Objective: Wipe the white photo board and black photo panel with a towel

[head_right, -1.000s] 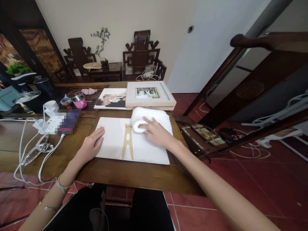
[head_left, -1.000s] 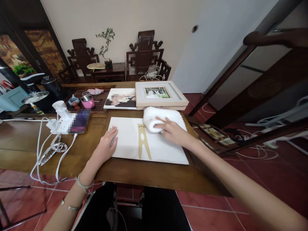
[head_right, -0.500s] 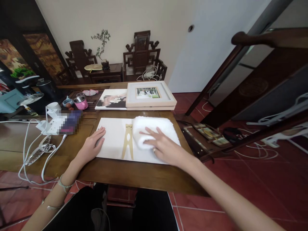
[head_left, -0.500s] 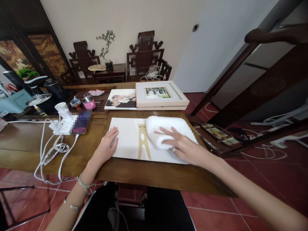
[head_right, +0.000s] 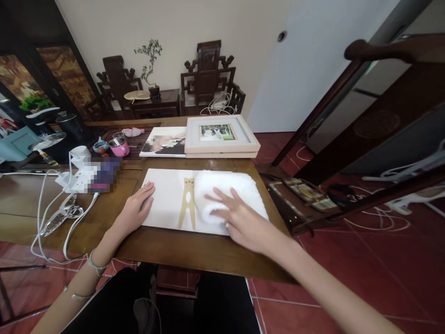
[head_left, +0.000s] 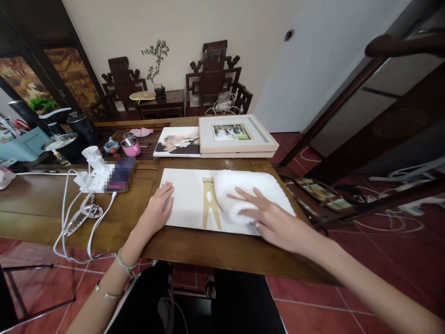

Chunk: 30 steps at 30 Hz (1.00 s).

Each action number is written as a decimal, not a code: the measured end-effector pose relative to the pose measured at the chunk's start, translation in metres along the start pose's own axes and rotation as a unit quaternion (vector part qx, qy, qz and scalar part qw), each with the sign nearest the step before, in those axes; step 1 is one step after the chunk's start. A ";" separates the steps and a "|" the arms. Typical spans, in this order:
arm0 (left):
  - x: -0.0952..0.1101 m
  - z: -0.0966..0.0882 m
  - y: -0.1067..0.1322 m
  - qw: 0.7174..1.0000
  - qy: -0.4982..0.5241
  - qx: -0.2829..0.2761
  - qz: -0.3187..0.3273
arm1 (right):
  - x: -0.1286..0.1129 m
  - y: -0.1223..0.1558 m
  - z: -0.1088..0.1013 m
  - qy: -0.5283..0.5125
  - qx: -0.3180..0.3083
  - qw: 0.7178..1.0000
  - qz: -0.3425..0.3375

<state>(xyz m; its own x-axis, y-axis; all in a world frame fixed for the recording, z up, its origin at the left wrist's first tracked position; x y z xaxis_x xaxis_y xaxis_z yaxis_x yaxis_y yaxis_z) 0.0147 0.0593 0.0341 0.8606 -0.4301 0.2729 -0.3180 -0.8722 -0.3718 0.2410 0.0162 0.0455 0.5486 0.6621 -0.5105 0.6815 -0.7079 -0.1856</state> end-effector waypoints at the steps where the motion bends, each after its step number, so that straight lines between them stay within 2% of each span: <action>1: 0.000 0.000 0.000 1.000 0.001 0.001 0.001 | -0.013 0.013 0.004 -0.002 -0.003 1.000 -0.008; 5: 0.000 -0.001 -0.001 1.000 0.008 0.000 0.001 | -0.053 0.051 0.017 0.003 -0.007 0.999 -0.049; 7: -0.001 -0.001 -0.001 1.000 0.011 -0.006 0.001 | -0.059 0.057 0.018 0.010 -0.006 0.998 -0.064; 9: -0.001 0.000 -0.001 1.000 0.013 -0.011 0.002 | -0.056 0.055 0.017 0.013 -0.010 0.997 -0.069; 13: -0.001 -0.001 -0.001 1.000 0.016 -0.009 0.007 | -0.023 0.025 0.007 0.010 -0.018 0.999 -0.037; 19: -0.001 0.000 0.000 1.000 0.011 -0.013 -0.002 | 0.046 -0.046 -0.015 0.031 0.020 0.999 0.021; 22: -0.002 -0.001 0.000 1.000 0.012 -0.007 -0.006 | 0.059 -0.062 -0.020 0.041 0.036 0.998 0.039; 25: -0.003 -0.002 0.000 1.000 0.016 -0.003 -0.009 | 0.042 -0.048 -0.012 0.045 0.031 0.998 0.027; 30: -0.002 0.000 0.000 1.000 0.019 -0.017 -0.013 | -0.022 0.017 0.013 0.042 0.012 0.999 -0.017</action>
<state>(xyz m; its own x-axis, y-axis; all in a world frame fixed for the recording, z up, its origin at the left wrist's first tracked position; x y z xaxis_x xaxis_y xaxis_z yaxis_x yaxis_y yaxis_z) 0.0133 0.0602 0.0336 0.8536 -0.4142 0.3160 -0.3091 -0.8909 -0.3327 0.2344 -0.0136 0.0429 0.5643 0.7035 -0.4321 0.6895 -0.6894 -0.2220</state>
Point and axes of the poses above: each hand's wrist, its own y-axis away from the middle knuckle, its own z-axis out of the palm, x = y × z, the point moved 10 cm from there along -y, towards the middle knuckle, and after that the axes turned 11 degrees about -y, right-handed, at the moved point
